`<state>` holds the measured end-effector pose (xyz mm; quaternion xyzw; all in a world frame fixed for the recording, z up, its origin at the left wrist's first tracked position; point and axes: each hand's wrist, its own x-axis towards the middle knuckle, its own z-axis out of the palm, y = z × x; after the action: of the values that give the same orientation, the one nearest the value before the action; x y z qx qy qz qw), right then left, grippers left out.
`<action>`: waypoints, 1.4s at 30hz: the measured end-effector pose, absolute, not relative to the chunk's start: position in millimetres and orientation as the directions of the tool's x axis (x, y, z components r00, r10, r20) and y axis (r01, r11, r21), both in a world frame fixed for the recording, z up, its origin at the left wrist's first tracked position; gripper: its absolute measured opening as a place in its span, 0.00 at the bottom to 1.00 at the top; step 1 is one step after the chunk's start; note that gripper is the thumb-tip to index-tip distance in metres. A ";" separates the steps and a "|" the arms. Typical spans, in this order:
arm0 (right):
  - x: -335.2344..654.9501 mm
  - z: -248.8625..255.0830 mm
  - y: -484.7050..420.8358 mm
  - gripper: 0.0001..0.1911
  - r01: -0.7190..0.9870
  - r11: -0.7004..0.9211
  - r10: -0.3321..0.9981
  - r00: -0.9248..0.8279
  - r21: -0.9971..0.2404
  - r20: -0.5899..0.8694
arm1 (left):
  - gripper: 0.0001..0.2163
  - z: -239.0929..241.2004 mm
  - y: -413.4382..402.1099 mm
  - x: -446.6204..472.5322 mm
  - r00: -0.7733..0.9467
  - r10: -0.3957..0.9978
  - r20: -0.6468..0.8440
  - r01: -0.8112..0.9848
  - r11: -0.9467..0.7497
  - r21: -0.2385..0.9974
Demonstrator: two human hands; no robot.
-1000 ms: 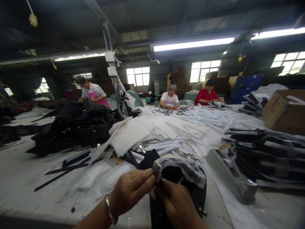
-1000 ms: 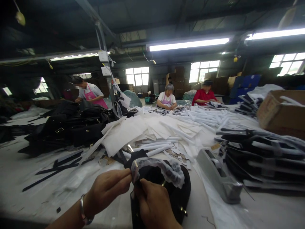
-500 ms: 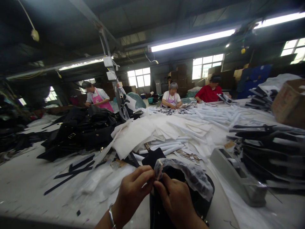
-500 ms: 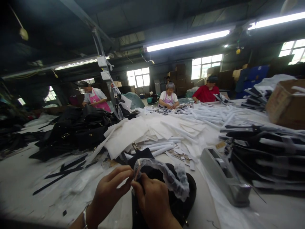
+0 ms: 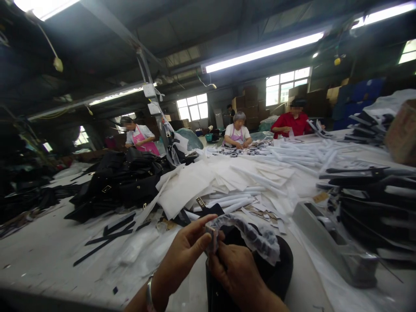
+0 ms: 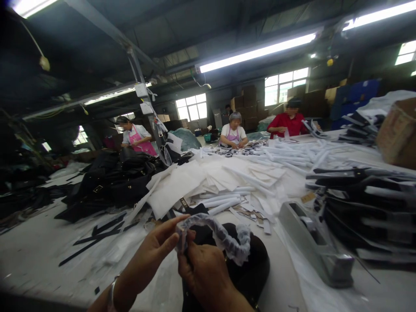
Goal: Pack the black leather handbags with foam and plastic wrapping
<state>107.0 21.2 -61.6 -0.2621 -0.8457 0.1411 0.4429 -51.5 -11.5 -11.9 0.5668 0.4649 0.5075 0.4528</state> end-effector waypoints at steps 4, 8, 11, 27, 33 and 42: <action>110.2 -63.9 21.5 0.18 0.203 0.731 0.648 -0.506 -0.652 0.569 | 0.27 -29.7 -10.2 -44.5 -0.017 0.996 0.092 -0.154 -0.094 0.984; 111.5 -72.0 19.9 0.22 0.131 0.573 0.733 -0.524 -0.809 0.434 | 0.32 -55.4 -13.7 -32.5 -0.140 0.985 0.097 -0.290 -0.135 0.948; 116.2 -74.4 20.9 0.24 0.124 0.528 0.758 -0.516 -0.840 0.400 | 0.31 -58.3 -16.7 -30.0 -0.164 0.983 0.083 -0.257 -0.123 0.959; 135.1 33.5 70.6 0.15 -0.809 -0.301 0.928 -0.371 -0.504 0.042 | 0.28 -61.5 -17.7 -3.5 0.156 0.980 0.121 -0.286 -0.072 0.955; 137.8 37.5 76.1 0.19 -0.852 -0.421 0.815 -0.505 -0.310 0.283 | 0.28 -69.7 -20.5 0.2 0.312 0.948 0.058 -0.179 -0.002 0.984; 141.6 21.7 73.2 0.14 -0.816 -0.350 0.846 -0.486 -0.460 0.219 | 0.25 -82.9 -40.1 -13.6 0.168 0.955 0.246 0.292 -0.287 0.912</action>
<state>141.6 73.2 21.7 -0.0287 -0.2627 0.8209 0.5062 -13.6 -40.1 -82.9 0.6674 0.4670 0.4448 0.3724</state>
